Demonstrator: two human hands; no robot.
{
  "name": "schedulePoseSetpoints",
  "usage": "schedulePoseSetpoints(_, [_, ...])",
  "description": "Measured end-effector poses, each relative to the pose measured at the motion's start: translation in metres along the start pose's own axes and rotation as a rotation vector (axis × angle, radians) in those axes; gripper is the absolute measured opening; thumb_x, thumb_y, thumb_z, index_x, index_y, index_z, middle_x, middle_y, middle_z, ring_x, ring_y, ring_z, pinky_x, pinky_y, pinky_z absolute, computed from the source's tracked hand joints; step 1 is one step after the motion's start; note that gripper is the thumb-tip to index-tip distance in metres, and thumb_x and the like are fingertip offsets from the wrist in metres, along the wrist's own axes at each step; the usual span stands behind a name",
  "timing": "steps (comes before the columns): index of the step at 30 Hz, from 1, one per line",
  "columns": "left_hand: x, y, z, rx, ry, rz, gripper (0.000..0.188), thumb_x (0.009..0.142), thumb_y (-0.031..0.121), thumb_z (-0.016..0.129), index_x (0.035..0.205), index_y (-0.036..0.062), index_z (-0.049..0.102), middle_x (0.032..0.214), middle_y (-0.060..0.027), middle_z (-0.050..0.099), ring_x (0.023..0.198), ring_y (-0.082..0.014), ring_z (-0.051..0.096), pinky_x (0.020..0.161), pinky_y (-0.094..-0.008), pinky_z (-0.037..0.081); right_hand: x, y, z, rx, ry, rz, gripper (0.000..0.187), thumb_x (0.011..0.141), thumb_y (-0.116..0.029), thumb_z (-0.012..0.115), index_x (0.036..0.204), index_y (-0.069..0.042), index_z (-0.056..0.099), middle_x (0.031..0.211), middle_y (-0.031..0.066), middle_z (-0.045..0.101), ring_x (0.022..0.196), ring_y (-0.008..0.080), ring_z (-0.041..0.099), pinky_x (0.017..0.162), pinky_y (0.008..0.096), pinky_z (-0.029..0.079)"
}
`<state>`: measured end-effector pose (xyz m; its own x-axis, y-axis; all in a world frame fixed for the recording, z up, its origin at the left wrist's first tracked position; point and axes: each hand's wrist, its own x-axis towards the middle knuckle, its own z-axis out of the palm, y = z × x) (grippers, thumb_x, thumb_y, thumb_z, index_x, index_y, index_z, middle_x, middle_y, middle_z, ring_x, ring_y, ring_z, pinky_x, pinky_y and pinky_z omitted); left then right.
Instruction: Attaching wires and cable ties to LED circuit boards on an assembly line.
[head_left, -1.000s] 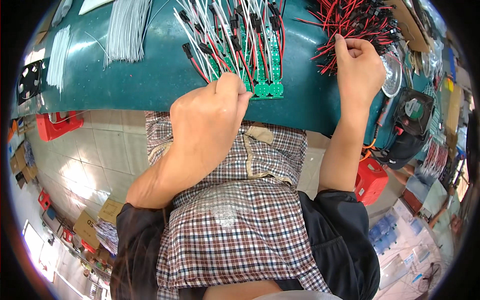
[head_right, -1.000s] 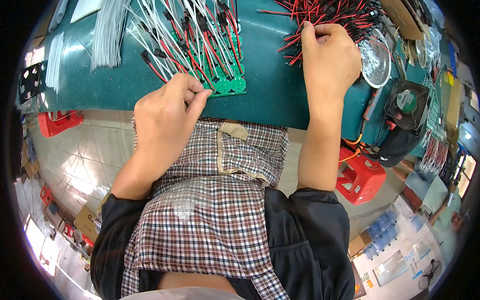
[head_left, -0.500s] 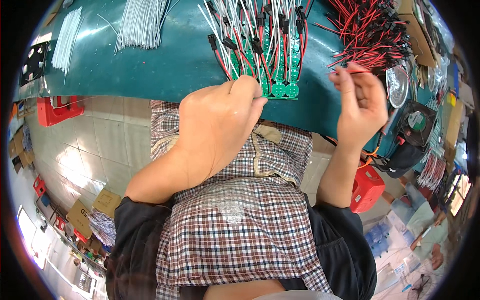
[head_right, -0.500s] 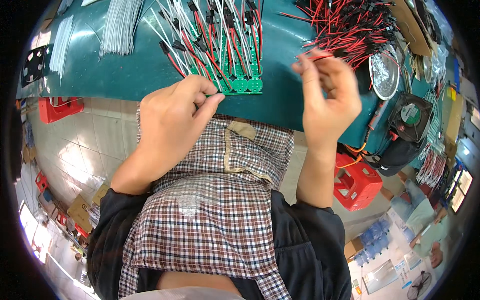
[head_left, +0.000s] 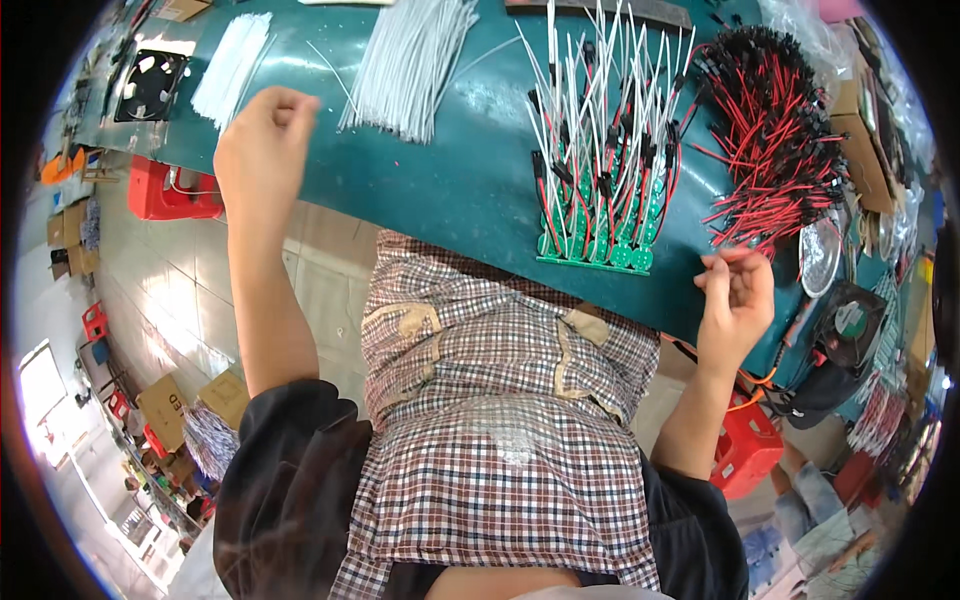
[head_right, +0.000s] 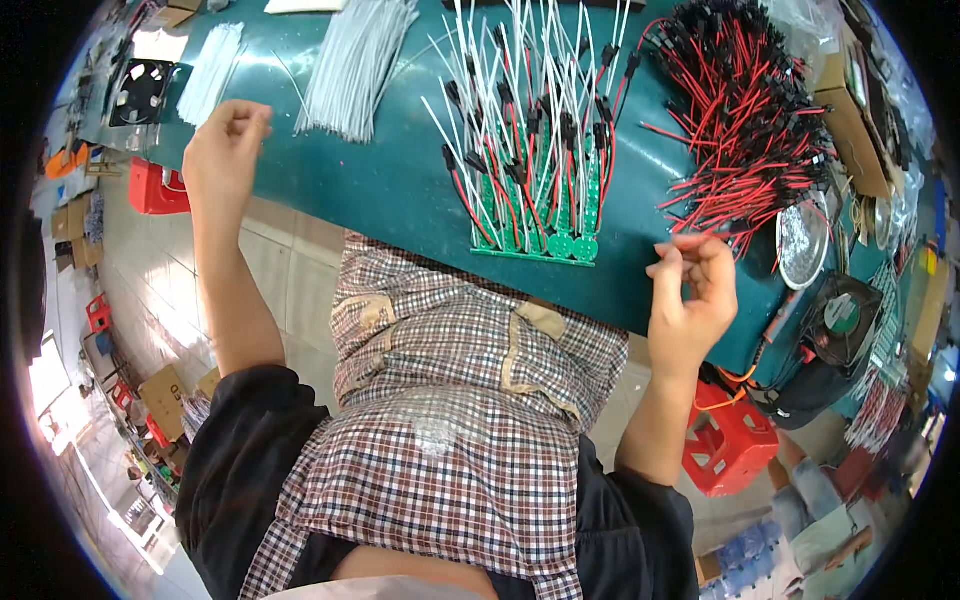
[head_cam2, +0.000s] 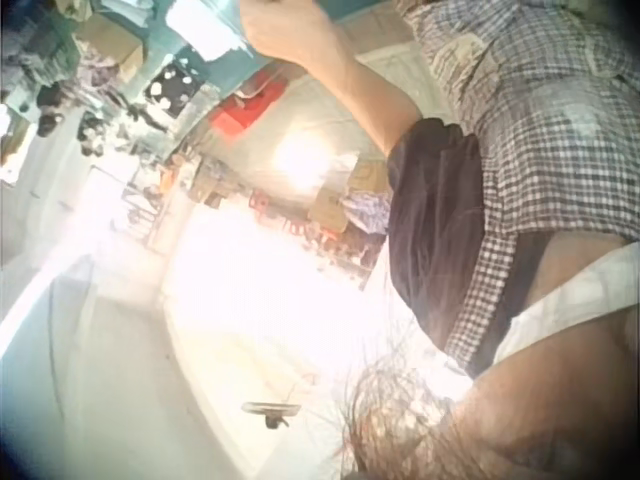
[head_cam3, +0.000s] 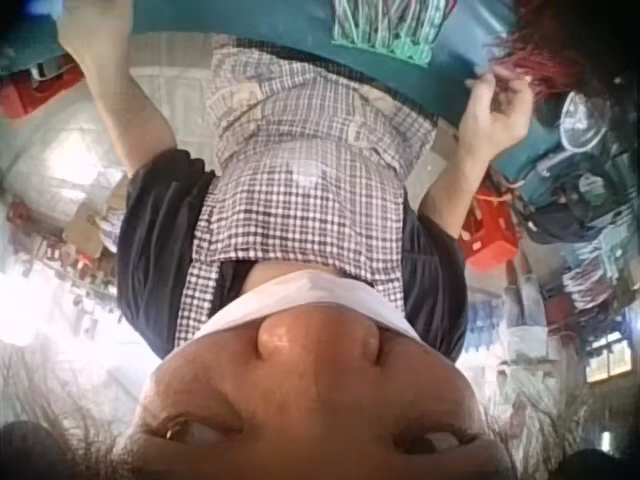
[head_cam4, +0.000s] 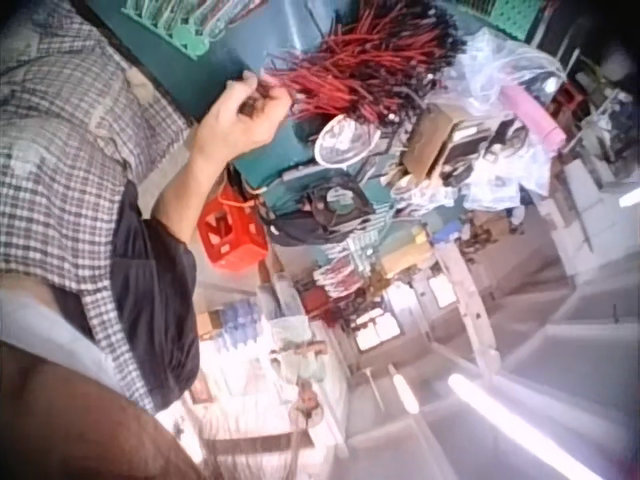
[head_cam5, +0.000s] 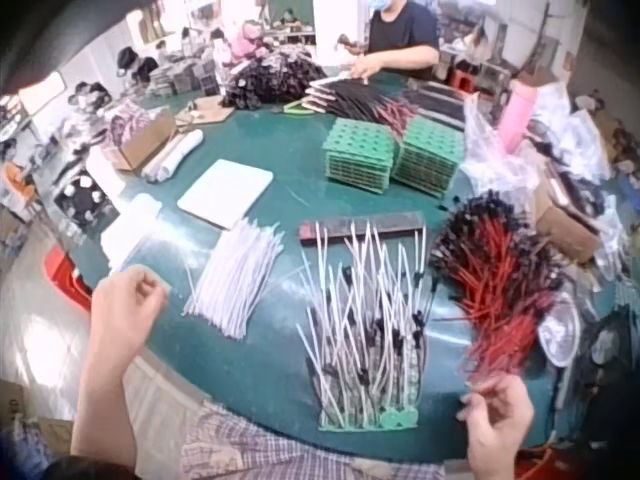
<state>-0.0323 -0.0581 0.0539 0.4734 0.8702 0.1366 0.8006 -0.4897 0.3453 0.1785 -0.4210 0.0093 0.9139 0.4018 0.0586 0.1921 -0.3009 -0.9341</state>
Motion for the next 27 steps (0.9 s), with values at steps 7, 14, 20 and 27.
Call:
schedulePoseSetpoints(7, [0.098, -0.135, 0.02, 0.334, 0.194, -0.046, 0.03, 0.091, 0.036, 0.067, 0.098, 0.0077, 0.071, 0.093, -0.0116, 0.074, 0.09, -0.0295, 0.07, 0.077, -0.0396, 0.053, -0.003, -0.005, -0.013, -0.035, 0.029, -0.054, 0.006, 0.094, 0.006, 0.058, 0.099, 0.002, 0.058, 0.092, 0.0095, 0.068, 0.076, 0.0122, 0.066, 0.073, 0.0239, 0.052])
schedulePoseSetpoints(14, [0.124, -0.138, 0.022, 0.338, -0.022, 0.039, 0.033, 0.091, 0.037, 0.063, 0.097, 0.0058, 0.07, 0.096, -0.0141, 0.073, 0.091, -0.0336, 0.069, 0.079, -0.0437, 0.053, -0.011, -0.006, -0.012, 0.085, 0.031, 0.056, 0.004, 0.096, 0.002, 0.06, 0.1, 0.004, 0.058, 0.095, 0.0155, 0.07, 0.081, 0.0177, 0.071, 0.071, 0.0256, 0.057])
schedulePoseSetpoints(20, [0.118, -0.125, 0.021, 0.428, 0.083, 0.146, 0.033, 0.092, 0.036, 0.059, 0.097, 0.0049, 0.069, 0.097, -0.0173, 0.071, 0.092, -0.0366, 0.068, 0.079, -0.0458, 0.052, -0.014, -0.001, -0.009, 0.084, 0.054, 0.045, 0.006, 0.093, 0.004, 0.064, 0.098, 0.004, 0.06, 0.099, 0.0116, 0.068, 0.08, 0.0138, 0.068, 0.071, 0.0233, 0.056])
schedulePoseSetpoints(27, [0.105, -0.089, 0.02, 0.036, -0.066, 0.035, 0.036, 0.09, 0.037, 0.068, 0.103, 0.0041, 0.072, 0.084, -0.0038, 0.074, 0.071, -0.0109, 0.067, 0.066, -0.027, 0.05, -0.013, 0.004, -0.007, -0.034, 0.083, 0.06, 0.009, 0.089, 0.004, 0.069, 0.095, 0.003, 0.062, 0.086, 0.0079, 0.07, 0.075, 0.0123, 0.069, 0.068, 0.0223, 0.054])
